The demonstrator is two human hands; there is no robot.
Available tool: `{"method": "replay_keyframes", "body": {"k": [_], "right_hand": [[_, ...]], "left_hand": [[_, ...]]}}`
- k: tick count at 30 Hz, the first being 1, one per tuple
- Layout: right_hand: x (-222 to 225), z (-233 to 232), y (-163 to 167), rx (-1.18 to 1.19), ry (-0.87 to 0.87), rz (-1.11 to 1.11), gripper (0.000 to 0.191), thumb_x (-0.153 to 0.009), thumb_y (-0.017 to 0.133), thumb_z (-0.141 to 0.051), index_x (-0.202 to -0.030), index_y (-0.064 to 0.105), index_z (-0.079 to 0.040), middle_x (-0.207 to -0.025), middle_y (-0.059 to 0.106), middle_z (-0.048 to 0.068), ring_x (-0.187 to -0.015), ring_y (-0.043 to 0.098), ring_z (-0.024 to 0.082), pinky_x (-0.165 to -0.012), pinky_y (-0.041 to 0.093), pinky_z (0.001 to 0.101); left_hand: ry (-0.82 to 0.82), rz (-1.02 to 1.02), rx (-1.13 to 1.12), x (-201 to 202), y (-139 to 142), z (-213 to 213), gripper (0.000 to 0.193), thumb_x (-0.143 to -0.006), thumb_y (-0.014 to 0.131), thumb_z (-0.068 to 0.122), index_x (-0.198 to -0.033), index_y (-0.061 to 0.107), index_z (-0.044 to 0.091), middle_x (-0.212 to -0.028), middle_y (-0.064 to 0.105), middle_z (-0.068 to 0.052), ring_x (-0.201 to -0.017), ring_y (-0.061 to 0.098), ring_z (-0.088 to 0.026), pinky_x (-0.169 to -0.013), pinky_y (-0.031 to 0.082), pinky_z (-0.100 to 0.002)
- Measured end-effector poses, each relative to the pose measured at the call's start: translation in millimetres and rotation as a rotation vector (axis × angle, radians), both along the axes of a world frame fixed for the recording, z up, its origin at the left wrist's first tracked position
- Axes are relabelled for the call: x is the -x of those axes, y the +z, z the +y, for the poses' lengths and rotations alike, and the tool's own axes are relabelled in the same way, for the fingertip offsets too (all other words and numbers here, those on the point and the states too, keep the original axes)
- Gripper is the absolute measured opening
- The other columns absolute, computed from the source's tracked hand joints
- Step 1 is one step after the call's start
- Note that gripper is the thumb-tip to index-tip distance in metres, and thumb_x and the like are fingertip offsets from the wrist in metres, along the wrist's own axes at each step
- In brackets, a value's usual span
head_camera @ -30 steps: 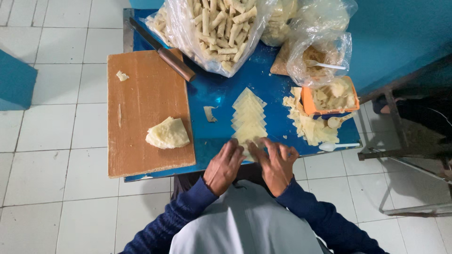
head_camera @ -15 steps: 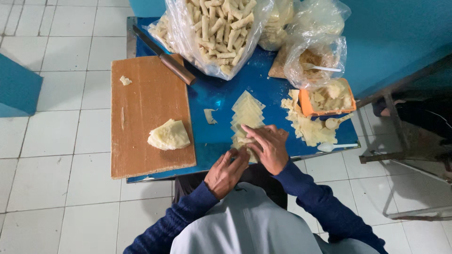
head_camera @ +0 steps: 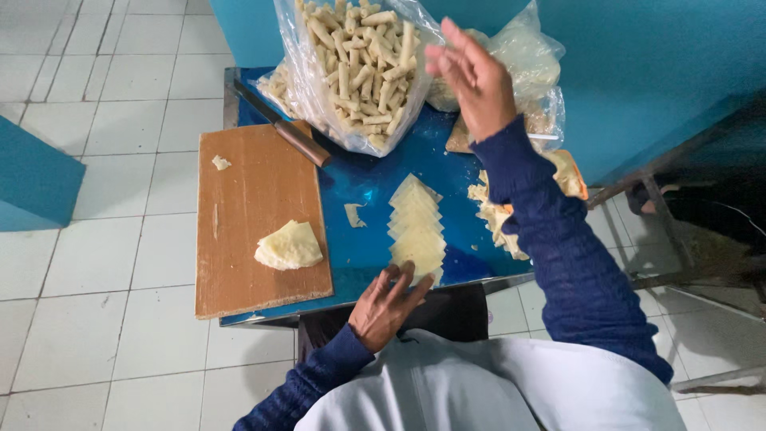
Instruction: The person arranges flattened pale dough pieces into an overlapping zigzag stack on a blue work table, pressing them flat with both hands. They occasionally scoop brown powder from a plastic bag with a spoon and sprinkle it over the pieces, and move scraps aside while working.
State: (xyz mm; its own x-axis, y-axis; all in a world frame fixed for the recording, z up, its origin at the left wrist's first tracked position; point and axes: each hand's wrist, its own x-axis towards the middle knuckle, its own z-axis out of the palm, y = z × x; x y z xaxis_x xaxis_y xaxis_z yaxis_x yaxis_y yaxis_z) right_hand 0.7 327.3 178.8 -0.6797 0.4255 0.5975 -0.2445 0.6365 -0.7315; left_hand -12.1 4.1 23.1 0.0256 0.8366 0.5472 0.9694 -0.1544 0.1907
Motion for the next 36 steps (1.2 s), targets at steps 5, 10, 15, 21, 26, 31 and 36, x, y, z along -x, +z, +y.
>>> {"method": "replay_keyframes", "body": {"k": [5, 10, 15, 21, 26, 31, 36], "right_hand": [[-23.2, -3.4, 10.9, 0.065, -0.02, 0.012, 0.042, -0.114, 0.057, -0.017, -0.153, 0.051, 0.0, -0.128, 0.068, 0.01, -0.112, 0.065, 0.012, -0.1, 0.055, 0.0274], [-87.4, -57.2, -32.9, 0.067, -0.225, -0.229, 0.027, -0.109, 0.058, -0.011, -0.134, 0.065, -0.004, -0.109, 0.072, 0.006, -0.096, 0.066, 0.01, -0.088, 0.055, 0.0253], [-145.4, -122.6, -78.0, -0.012, -0.287, -0.401, 0.014, -0.099, 0.062, -0.006, -0.11, 0.072, -0.006, -0.098, 0.074, 0.005, -0.084, 0.071, 0.012, -0.075, 0.055, 0.027], [-164.1, -169.8, -108.1, -0.118, -0.434, -0.458, 0.012, -0.092, 0.069, -0.006, -0.104, 0.072, -0.009, -0.091, 0.067, 0.007, -0.082, 0.066, 0.024, -0.074, 0.051, 0.0342], [-172.5, -99.9, -73.6, -0.516, -0.696, -0.352, 0.022, -0.095, 0.067, -0.001, -0.112, 0.074, -0.012, -0.096, 0.062, 0.009, -0.093, 0.057, 0.031, -0.084, 0.045, 0.0426], [-156.4, -13.7, -35.1, -0.706, -0.791, -0.375, 0.019, -0.097, 0.072, -0.004, -0.111, 0.077, -0.015, -0.097, 0.062, 0.009, -0.096, 0.056, 0.032, -0.085, 0.045, 0.0438], [-156.8, -25.1, -37.1, -0.484, -0.704, -0.345, 0.014, -0.104, 0.067, -0.006, -0.115, 0.075, -0.011, -0.1, 0.069, 0.009, -0.085, 0.064, 0.024, -0.08, 0.051, 0.0392]], "left_hand": [[-0.054, -0.169, -0.012, 4.2, -5.5, -5.3, 0.05, -0.09, 0.066, 0.009, -0.14, 0.058, 0.007, -0.136, 0.053, -0.021, -0.123, 0.055, -0.037, -0.098, 0.052, -0.042], [0.034, -0.269, -0.061, 9.6, -4.7, -7.3, 0.033, -0.091, 0.067, 0.007, -0.122, 0.061, -0.003, -0.125, 0.057, -0.02, -0.119, 0.054, -0.037, -0.099, 0.05, -0.045], [0.176, -0.331, 0.0, 9.6, 2.0, 0.7, 0.023, -0.084, 0.071, 0.011, -0.1, 0.067, -0.004, -0.108, 0.057, -0.019, -0.102, 0.051, -0.038, -0.086, 0.046, -0.047], [0.211, -0.179, -0.022, 3.3, 8.8, 6.8, 0.014, -0.079, 0.068, 0.008, -0.09, 0.061, 0.004, -0.104, 0.057, -0.013, -0.101, 0.053, -0.035, -0.085, 0.047, -0.046], [0.306, -0.504, -0.026, 0.2, 10.8, 8.5, 0.012, -0.086, 0.065, 0.005, -0.096, 0.06, 0.001, -0.098, 0.054, -0.016, -0.093, 0.053, -0.035, -0.078, 0.047, -0.045], [0.244, -0.428, -0.077, 3.1, 10.5, 7.8, 0.011, -0.088, 0.064, 0.003, -0.097, 0.059, 0.001, -0.099, 0.056, -0.015, -0.093, 0.054, -0.036, -0.081, 0.047, -0.046], [0.24, -0.507, -0.085, 5.4, 7.7, 2.5, 0.017, -0.087, 0.066, 0.001, -0.101, 0.058, 0.0, -0.099, 0.056, -0.015, -0.092, 0.054, -0.036, -0.081, 0.046, -0.046]]}}
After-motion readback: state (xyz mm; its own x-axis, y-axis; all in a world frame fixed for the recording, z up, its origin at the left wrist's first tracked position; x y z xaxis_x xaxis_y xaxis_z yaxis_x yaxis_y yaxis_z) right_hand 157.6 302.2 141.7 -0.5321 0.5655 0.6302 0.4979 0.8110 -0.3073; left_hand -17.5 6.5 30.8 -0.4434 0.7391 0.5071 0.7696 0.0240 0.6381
